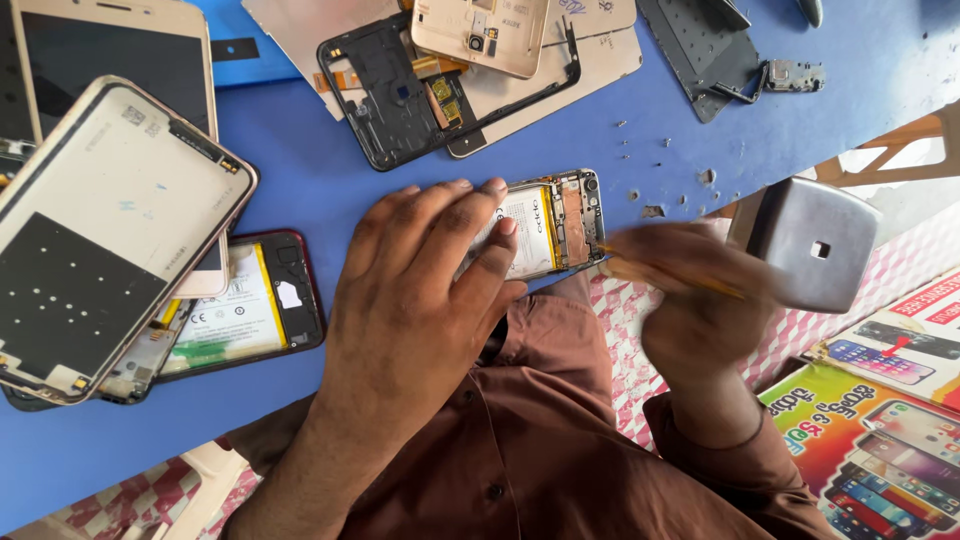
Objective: The person uses a screwdriver to remove screws from a disassembled smartphone on a blue workbench. They then pick up a separate screen assembly and place it on the table among other phone parts.
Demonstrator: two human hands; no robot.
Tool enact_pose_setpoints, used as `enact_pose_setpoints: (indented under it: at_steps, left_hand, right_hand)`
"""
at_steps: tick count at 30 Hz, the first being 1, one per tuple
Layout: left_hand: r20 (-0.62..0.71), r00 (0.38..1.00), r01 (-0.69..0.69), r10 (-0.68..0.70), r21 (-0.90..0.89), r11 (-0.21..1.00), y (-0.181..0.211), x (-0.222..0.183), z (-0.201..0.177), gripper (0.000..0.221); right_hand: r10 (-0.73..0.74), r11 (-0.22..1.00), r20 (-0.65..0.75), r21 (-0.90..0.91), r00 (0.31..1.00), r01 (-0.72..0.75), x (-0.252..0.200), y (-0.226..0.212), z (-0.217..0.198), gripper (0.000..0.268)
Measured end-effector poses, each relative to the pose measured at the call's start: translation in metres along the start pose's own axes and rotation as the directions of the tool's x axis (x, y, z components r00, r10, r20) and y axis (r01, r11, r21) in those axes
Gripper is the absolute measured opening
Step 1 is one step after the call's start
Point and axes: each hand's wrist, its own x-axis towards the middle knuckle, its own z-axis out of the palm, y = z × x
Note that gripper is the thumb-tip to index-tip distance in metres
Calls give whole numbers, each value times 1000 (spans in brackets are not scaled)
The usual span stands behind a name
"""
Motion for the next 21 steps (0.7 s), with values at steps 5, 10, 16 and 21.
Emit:
enact_pose_setpoints:
  at_steps: [5, 10, 16, 21]
  left_hand:
    - [-21, 1000, 4, -4, 5, 1000, 0, 1, -2, 41]
    - [-18, 1000, 17, -17, 6, 1000, 1, -2, 0, 46]
    - [3, 1000, 28, -28, -24, 999, 2, 1, -1, 49]
    - [46, 997, 56, -55, -40, 998, 3, 0, -4, 67]
  right_hand:
    - [24, 1000, 77, 16, 997, -25, -1, 15, 4, 14]
    - [123, 989, -91, 93, 988, -114, -6, 21, -7, 17]
    - [277, 908, -230, 381, 933, -176, -3, 31, -33, 42]
    - [468, 606, -145, 771, 872, -196, -11, 42, -71, 46]
